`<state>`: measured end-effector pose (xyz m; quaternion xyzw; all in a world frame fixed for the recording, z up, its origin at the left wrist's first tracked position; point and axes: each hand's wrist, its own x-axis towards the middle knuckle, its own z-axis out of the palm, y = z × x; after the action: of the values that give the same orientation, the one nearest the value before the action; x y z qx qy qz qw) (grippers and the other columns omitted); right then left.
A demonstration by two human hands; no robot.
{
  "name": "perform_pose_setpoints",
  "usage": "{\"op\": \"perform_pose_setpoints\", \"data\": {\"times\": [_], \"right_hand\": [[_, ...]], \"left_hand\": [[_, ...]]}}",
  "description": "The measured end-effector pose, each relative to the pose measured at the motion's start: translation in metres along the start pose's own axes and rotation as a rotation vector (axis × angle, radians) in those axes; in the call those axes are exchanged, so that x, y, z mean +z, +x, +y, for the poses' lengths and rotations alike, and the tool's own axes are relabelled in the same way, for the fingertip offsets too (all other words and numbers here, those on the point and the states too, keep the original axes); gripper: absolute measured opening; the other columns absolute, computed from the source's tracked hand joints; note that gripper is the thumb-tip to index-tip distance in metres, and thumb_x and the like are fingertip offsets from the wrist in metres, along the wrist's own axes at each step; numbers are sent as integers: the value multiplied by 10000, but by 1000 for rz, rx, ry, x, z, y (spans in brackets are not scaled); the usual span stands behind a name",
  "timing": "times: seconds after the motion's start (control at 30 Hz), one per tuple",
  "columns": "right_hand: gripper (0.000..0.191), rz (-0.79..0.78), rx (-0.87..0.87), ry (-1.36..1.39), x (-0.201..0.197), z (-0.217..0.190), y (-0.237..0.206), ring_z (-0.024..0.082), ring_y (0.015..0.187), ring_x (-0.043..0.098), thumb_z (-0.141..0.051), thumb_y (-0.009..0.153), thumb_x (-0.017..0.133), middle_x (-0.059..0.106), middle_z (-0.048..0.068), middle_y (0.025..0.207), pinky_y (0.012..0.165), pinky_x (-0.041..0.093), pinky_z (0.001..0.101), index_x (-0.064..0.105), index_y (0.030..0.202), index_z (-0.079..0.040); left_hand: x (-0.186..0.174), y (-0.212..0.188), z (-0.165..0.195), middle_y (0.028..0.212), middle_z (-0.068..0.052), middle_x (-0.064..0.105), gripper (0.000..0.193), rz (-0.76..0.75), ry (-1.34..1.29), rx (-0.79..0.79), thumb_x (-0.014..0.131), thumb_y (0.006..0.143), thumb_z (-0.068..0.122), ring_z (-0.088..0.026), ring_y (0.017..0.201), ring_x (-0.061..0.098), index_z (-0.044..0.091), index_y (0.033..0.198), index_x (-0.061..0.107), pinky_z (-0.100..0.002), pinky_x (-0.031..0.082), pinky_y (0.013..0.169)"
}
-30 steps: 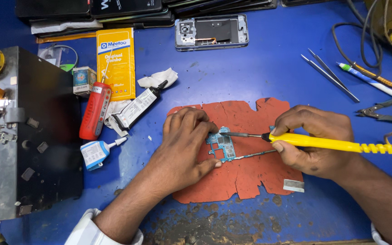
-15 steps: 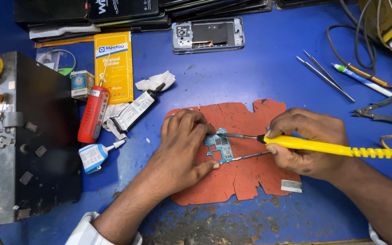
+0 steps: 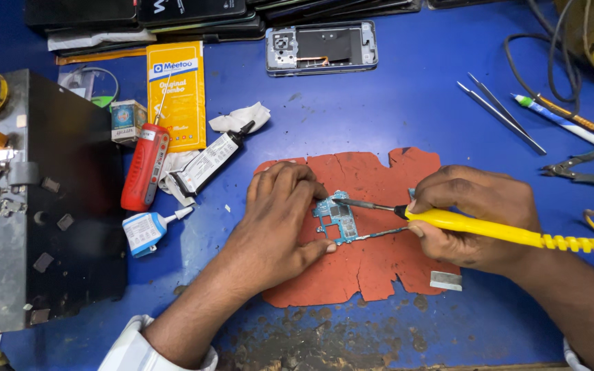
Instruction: The person applies flux to a small circuit board and then uses a soldering iron to solder multiple points on the board. The work is performed on a red mat on a blue workbench with various tools and phone parts nearby.
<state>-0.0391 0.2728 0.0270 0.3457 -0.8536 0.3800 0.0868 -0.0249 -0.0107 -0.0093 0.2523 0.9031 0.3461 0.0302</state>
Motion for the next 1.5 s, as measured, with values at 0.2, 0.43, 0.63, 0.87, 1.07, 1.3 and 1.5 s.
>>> {"op": "perform_pose_setpoints", "data": {"times": [0.2, 0.43, 0.63, 0.87, 1.07, 1.3, 1.5], "right_hand": [[183, 10, 15, -28, -1, 0, -2, 163, 778, 740, -158, 822, 796, 721, 67, 873, 675, 579, 258, 676, 926, -67], [174, 16, 39, -6, -1, 2, -3, 162, 778, 743, -152, 822, 785, 718, 68, 870, 681, 582, 258, 677, 924, -61], [157, 14, 27, 3, -2, 4, -2, 160, 785, 744, -149, 846, 777, 721, 63, 871, 692, 588, 260, 667, 917, -62], [158, 12, 30, 21, -1, 2, -1, 147, 767, 743, -148, 852, 769, 722, 67, 876, 658, 583, 250, 665, 927, -56], [152, 13, 37, 14, 0, 3, -1, 146, 736, 732, -140, 848, 766, 722, 69, 864, 626, 566, 251, 667, 925, -55], [155, -9, 20, 43, -2, 4, -3, 157, 757, 738, -135, 826, 759, 721, 69, 867, 654, 579, 257, 667, 926, -62], [155, 3, 29, 43, -1, 3, -2, 158, 762, 741, -134, 836, 762, 719, 65, 867, 666, 582, 258, 663, 931, -64]], "left_hand": [[0, 0, 0, 1300, -166, 474, 684, 10, 1, 7, 922, 643, 342, -407, 1330, 383, 40, 1165, 600, -557, 284, 1126], [0, 0, -1, 1303, -167, 471, 686, 7, 3, 4, 921, 641, 351, -408, 1338, 376, 41, 1166, 606, -560, 277, 1130], [0, 1, -1, 1298, -164, 470, 675, -7, 11, -1, 917, 648, 358, -403, 1334, 378, 44, 1158, 607, -558, 280, 1127], [1, 0, -1, 1299, -162, 470, 682, -4, 16, 6, 913, 648, 353, -401, 1334, 376, 39, 1171, 608, -558, 286, 1124], [0, 1, -2, 1296, -164, 470, 701, -15, 19, 6, 913, 647, 356, -398, 1336, 376, 33, 1188, 607, -558, 281, 1130], [1, 1, -1, 1297, -165, 467, 687, -17, 11, 0, 914, 649, 355, -401, 1339, 370, 42, 1180, 612, -564, 273, 1130], [1, 1, -1, 1301, -163, 468, 684, -19, 8, 0, 913, 649, 350, -402, 1339, 370, 44, 1181, 610, -561, 276, 1129]]}}
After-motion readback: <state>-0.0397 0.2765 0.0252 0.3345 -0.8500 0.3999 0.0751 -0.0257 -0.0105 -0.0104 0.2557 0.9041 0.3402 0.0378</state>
